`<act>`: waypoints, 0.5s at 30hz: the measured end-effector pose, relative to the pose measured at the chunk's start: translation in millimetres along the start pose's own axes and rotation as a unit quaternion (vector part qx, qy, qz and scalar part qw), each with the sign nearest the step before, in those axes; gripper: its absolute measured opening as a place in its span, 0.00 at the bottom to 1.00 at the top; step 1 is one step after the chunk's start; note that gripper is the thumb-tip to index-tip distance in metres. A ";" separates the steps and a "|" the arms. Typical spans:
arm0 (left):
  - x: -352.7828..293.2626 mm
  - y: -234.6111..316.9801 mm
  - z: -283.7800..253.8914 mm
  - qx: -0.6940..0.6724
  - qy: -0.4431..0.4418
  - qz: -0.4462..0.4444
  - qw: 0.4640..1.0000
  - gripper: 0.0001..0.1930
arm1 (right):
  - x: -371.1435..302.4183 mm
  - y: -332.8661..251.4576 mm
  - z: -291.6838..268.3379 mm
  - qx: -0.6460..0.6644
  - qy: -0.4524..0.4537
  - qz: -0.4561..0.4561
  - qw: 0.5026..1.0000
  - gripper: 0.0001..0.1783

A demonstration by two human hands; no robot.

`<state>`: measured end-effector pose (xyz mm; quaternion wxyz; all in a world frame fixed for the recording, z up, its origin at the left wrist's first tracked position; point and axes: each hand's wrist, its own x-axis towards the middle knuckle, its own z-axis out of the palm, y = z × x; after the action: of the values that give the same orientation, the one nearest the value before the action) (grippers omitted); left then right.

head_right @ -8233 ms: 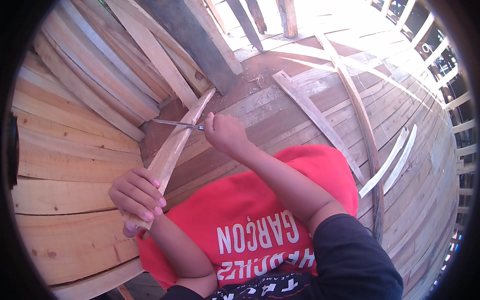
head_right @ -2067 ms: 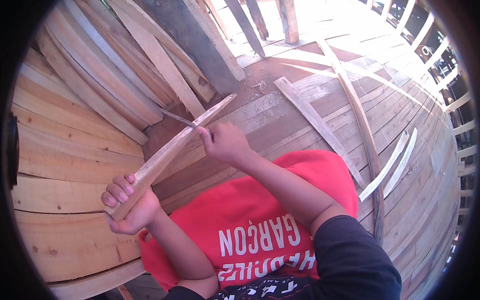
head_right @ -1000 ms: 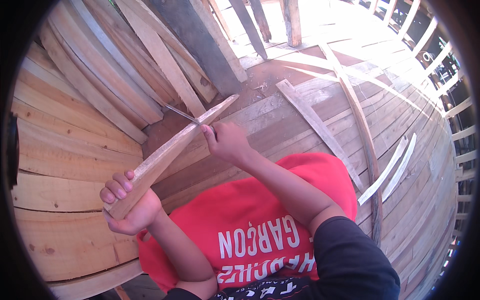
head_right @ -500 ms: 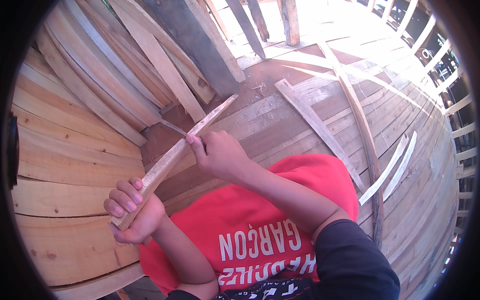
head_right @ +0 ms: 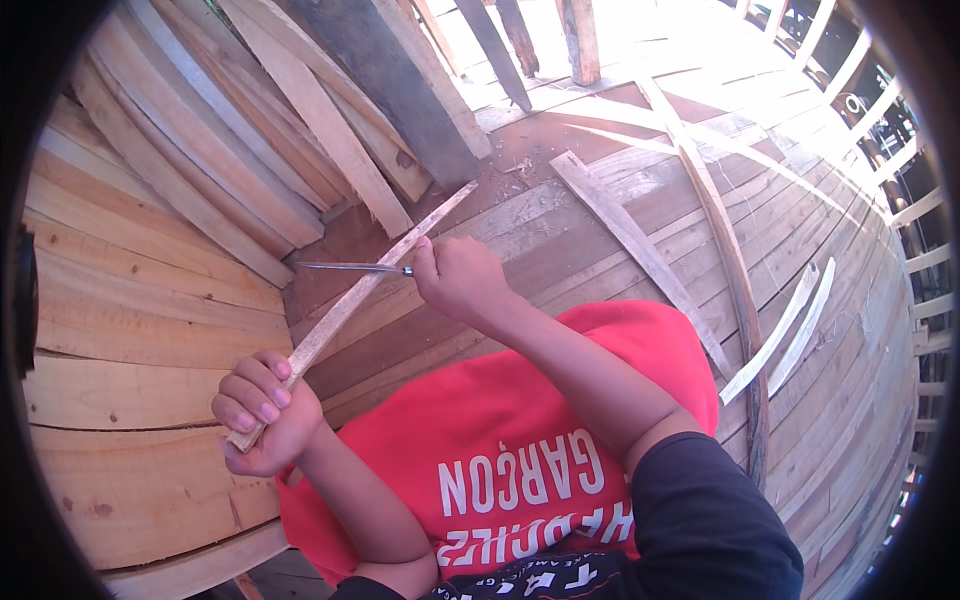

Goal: The person holds a small wooden plank in the left hand and uses a knife in the right hand to shave thin strips from the wood's surface. The person repeatedly shaves the wood, rotating it slightly to work on different sections, while wood shavings accumulate on the floor.

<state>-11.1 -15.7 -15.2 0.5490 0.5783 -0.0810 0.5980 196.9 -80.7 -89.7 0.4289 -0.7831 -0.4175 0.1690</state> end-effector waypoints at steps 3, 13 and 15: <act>-0.4 1.7 -1.1 0.008 -0.016 -0.020 1.000 0.15 | -5.3 -10.8 0.8 -0.034 0.024 -0.001 0.999 0.32; 4.1 -1.1 -4.1 -0.003 -0.060 -0.012 0.998 0.17 | -7.1 -5.7 -1.2 -0.023 0.037 -0.024 0.999 0.28; 3.3 0.4 -7.4 -0.001 -0.051 -0.009 0.999 0.17 | -20.1 -26.0 -6.6 -0.089 0.052 -0.031 0.994 0.28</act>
<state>-15.0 -8.5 -14.8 0.5502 0.6081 -0.1047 0.5626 175.8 -92.9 -66.7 0.3833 -0.8125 -0.4324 0.0769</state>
